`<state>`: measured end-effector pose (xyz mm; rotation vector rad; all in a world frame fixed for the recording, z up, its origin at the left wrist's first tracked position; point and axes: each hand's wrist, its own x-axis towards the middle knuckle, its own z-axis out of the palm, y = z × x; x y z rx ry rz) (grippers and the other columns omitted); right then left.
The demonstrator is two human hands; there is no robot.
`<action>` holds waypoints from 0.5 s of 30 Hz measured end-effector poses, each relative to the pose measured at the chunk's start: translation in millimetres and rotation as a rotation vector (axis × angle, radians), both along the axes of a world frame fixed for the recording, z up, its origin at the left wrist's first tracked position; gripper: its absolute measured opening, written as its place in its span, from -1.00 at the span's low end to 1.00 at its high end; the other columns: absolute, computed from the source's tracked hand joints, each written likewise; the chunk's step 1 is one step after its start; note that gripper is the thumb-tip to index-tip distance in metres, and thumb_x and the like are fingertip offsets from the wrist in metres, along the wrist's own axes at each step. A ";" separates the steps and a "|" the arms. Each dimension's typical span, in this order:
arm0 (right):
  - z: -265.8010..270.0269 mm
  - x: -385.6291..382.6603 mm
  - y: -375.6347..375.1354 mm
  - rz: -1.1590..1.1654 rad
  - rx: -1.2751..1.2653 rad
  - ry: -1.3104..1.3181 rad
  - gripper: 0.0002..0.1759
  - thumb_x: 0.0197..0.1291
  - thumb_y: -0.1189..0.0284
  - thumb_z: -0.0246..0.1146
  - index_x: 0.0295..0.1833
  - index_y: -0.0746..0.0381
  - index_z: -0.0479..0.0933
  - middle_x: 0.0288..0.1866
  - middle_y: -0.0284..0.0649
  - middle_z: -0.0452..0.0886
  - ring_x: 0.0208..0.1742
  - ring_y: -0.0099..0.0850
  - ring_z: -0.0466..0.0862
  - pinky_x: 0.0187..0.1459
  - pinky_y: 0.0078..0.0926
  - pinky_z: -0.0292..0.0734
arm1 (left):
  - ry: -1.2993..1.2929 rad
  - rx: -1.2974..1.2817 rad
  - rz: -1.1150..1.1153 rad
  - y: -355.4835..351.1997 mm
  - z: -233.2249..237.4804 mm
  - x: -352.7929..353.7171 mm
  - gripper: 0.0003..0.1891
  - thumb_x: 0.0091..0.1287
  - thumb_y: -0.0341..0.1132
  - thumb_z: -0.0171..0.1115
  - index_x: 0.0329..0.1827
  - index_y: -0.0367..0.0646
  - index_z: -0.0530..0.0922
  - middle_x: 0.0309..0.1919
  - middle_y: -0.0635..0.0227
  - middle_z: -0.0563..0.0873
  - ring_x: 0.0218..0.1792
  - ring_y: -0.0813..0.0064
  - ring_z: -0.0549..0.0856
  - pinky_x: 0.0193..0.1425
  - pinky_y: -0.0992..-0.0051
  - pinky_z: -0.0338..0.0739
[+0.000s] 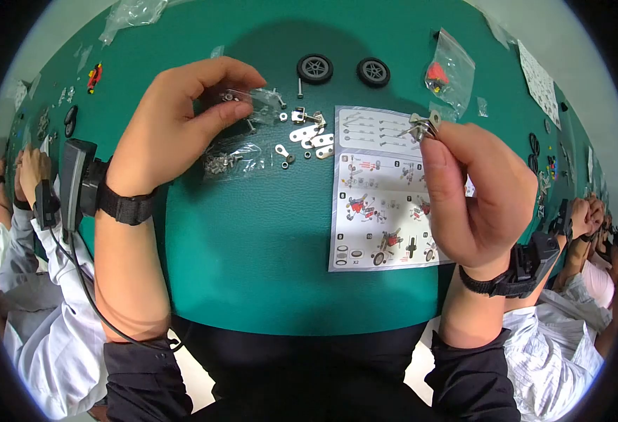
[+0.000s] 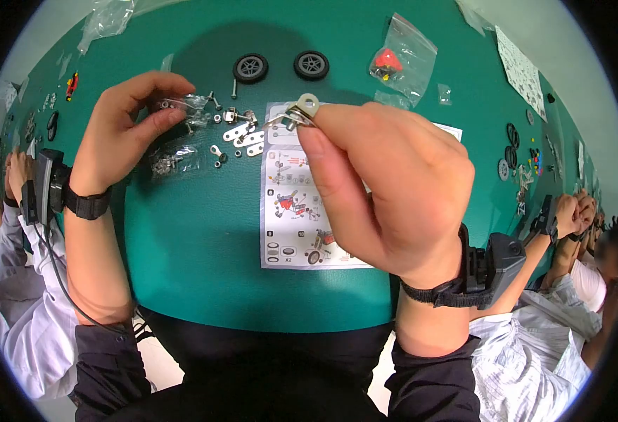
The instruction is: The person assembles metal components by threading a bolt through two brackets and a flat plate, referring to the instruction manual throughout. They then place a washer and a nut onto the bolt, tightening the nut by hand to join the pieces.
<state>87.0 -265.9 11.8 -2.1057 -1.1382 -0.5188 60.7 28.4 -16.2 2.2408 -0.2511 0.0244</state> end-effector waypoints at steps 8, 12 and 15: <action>-0.8 1.8 0.5 0.021 0.015 0.000 -0.90 0.15 0.68 0.31 -0.19 0.43 0.61 -0.43 -0.12 0.64 -0.52 -0.41 0.58 -0.44 -0.58 0.44 | 0.109 0.011 0.017 1.4 -2.5 1.9 -0.77 0.30 -0.51 0.30 0.02 -0.30 0.62 -0.16 0.36 0.74 -0.16 0.60 0.66 0.02 0.59 0.54; -1.9 2.1 1.1 0.023 0.022 0.002 -0.90 0.15 0.68 0.31 -0.19 0.42 0.61 -0.43 -0.13 0.64 -0.52 -0.41 0.58 -0.44 -0.58 0.45 | 0.116 0.044 0.019 5.5 -2.6 5.1 -0.75 0.30 -0.52 0.30 0.03 -0.29 0.62 -0.19 0.38 0.72 -0.14 0.62 0.66 0.02 0.59 0.54; -2.4 2.0 0.9 0.021 0.017 -0.003 -0.90 0.15 0.68 0.31 -0.19 0.42 0.61 -0.43 -0.13 0.64 -0.52 -0.40 0.58 -0.44 -0.57 0.45 | 0.067 0.016 0.052 8.1 -9.9 6.3 -0.74 0.29 -0.51 0.31 0.05 -0.28 0.61 -0.20 0.39 0.70 -0.11 0.63 0.65 0.04 0.60 0.53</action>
